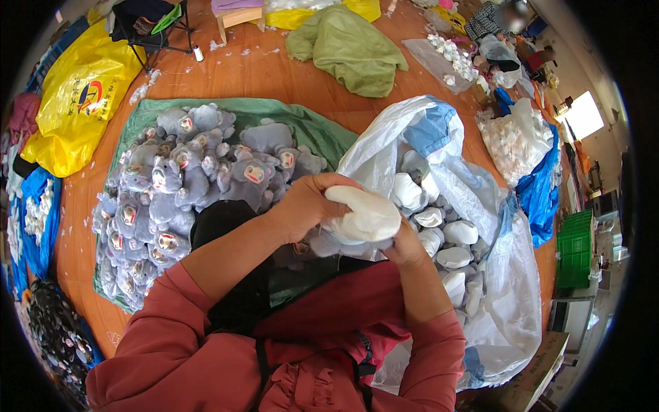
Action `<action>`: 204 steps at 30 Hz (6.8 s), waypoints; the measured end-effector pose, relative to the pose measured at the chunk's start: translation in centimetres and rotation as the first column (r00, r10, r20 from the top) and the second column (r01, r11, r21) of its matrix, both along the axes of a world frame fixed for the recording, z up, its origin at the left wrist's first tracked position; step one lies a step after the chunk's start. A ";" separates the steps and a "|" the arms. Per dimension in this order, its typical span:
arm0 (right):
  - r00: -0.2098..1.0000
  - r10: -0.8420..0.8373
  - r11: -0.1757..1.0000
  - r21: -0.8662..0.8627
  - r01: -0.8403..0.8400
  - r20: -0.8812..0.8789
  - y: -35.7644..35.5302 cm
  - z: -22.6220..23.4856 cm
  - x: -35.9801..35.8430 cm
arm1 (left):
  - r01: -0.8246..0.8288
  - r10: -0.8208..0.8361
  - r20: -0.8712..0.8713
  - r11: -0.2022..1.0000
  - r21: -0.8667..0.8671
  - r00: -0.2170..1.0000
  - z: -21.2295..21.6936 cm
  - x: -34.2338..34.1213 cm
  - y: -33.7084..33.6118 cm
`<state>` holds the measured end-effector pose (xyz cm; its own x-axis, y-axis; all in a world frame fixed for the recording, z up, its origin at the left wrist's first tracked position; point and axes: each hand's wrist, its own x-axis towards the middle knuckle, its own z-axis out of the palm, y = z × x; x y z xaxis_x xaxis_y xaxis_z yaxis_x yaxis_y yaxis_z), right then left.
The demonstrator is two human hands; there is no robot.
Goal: The person sits on the floor and repeatedly stuffs white filling into gray plush toy bodies, then places the finished toys into a pile.
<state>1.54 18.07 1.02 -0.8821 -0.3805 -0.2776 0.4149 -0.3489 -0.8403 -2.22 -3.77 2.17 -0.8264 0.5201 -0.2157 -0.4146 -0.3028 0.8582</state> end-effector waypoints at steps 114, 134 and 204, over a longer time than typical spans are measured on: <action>0.899 -0.007 0.704 0.636 0.315 -0.437 -0.6 -2.3 -1.0 | -0.192 -0.295 -0.509 0.685 -0.703 0.809 -0.7 0.5 0.7; 0.869 0.111 0.784 0.580 0.221 -0.482 -1.9 -2.0 -0.2 | -0.141 0.067 -0.214 0.925 -0.352 0.975 -1.9 -0.4 0.7; 0.853 0.138 0.924 0.376 0.072 -0.503 -2.2 1.3 -2.5 | -0.464 -0.106 -0.992 0.877 -0.124 0.063 0.9 0.7 0.4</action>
